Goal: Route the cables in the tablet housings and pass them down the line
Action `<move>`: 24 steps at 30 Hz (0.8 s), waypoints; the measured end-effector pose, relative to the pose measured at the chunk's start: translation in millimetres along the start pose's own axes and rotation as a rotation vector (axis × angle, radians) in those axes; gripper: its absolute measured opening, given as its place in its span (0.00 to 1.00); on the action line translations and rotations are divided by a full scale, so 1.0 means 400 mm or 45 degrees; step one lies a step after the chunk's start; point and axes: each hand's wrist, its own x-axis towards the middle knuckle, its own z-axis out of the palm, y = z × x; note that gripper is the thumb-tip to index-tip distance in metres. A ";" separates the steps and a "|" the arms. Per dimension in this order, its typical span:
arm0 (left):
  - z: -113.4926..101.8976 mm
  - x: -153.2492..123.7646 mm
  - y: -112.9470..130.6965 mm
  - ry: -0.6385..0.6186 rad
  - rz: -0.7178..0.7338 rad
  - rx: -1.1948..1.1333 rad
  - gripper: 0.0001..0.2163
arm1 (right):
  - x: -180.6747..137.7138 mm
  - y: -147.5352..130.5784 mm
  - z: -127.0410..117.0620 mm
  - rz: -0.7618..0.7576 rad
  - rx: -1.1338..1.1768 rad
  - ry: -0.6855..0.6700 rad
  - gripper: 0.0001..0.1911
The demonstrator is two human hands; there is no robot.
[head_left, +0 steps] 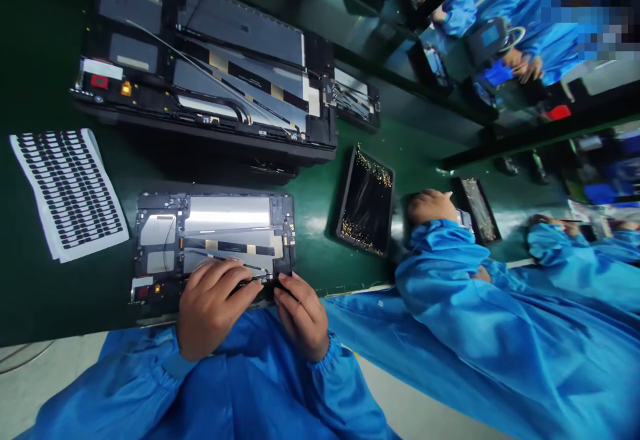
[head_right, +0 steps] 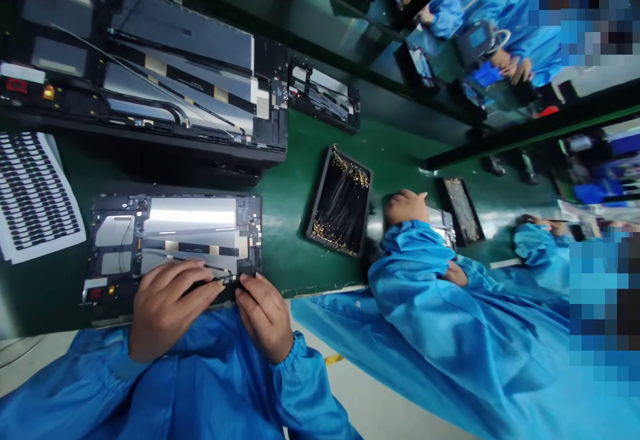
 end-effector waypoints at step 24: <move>-0.169 -0.097 -0.068 0.023 -0.601 0.219 0.37 | 0.032 0.014 -0.025 0.325 -0.044 -0.065 0.41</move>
